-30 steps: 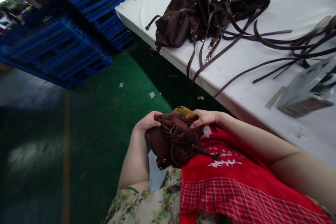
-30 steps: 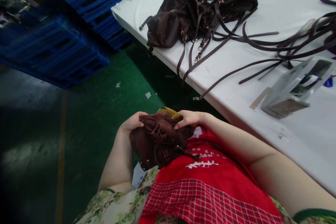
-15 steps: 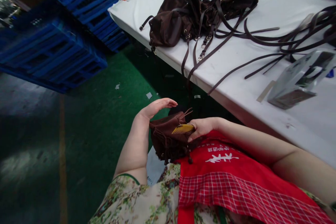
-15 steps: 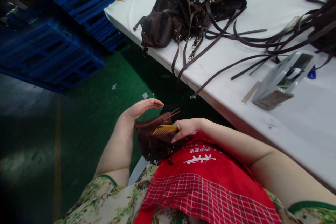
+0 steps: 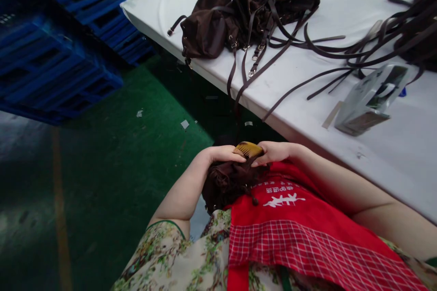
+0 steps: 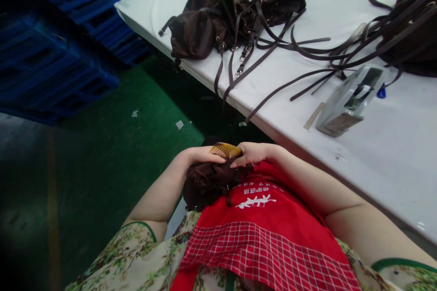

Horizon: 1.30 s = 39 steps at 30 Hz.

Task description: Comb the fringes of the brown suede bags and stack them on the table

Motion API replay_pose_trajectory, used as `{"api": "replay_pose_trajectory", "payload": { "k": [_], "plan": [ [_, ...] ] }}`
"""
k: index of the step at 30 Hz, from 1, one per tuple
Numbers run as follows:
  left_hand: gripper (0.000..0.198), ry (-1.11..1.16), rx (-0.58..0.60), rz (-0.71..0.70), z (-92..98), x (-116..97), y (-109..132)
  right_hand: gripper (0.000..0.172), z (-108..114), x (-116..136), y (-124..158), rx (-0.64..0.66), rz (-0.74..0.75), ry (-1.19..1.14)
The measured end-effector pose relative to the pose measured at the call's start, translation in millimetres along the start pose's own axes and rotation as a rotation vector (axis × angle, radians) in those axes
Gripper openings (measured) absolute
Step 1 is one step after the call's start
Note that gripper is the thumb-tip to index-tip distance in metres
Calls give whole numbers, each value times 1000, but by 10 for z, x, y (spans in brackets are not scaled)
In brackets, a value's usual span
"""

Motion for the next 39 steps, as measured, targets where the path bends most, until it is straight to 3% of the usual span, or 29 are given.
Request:
{"api": "replay_pose_trajectory", "payload": {
  "k": [3,6,9,14,18,22,27,31,34,37,39],
  "plan": [
    [38,74,243,40,-88,11,106,35,115,72,-40,-53,61,-68],
    [44,287,317,-12,-194,-17,210,32,183,86,-124,-121,95,-116],
    [45,373,298,-114,-333,-90,218,29,196,72,-221,-148,108,-133],
    [31,268,189,-238,-509,-185,63,25,169,92,-359,-84,90,-133],
    [34,468,114,-193,-493,-90,33,26,263,38,-324,-92,59,-133],
    [35,664,51,-187,-426,3,120,36,366,-193,-107,-62,-82,-128],
    [38,708,28,-200,-410,24,145,31,392,-360,108,-243,-164,-33],
    [38,704,28,-242,-398,52,169,32,377,-459,274,-277,-200,37],
    [38,724,-5,-256,-367,88,196,36,434,-553,440,-437,-295,165],
    [35,726,28,-268,-367,75,194,43,386,-443,514,-639,-305,317],
    [33,723,59,-274,-372,54,185,41,245,-246,474,-682,-232,404]
  ]
}}
Point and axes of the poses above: each hand's wrist, its own y-axis away from the middle knuckle, its own z-axis out of the back of the hand, x = y × z, the point moved 4 cm from there along -y, towards the middle knuckle, and after that the axes turned 12 degrees about z, right-handed, at the moved point
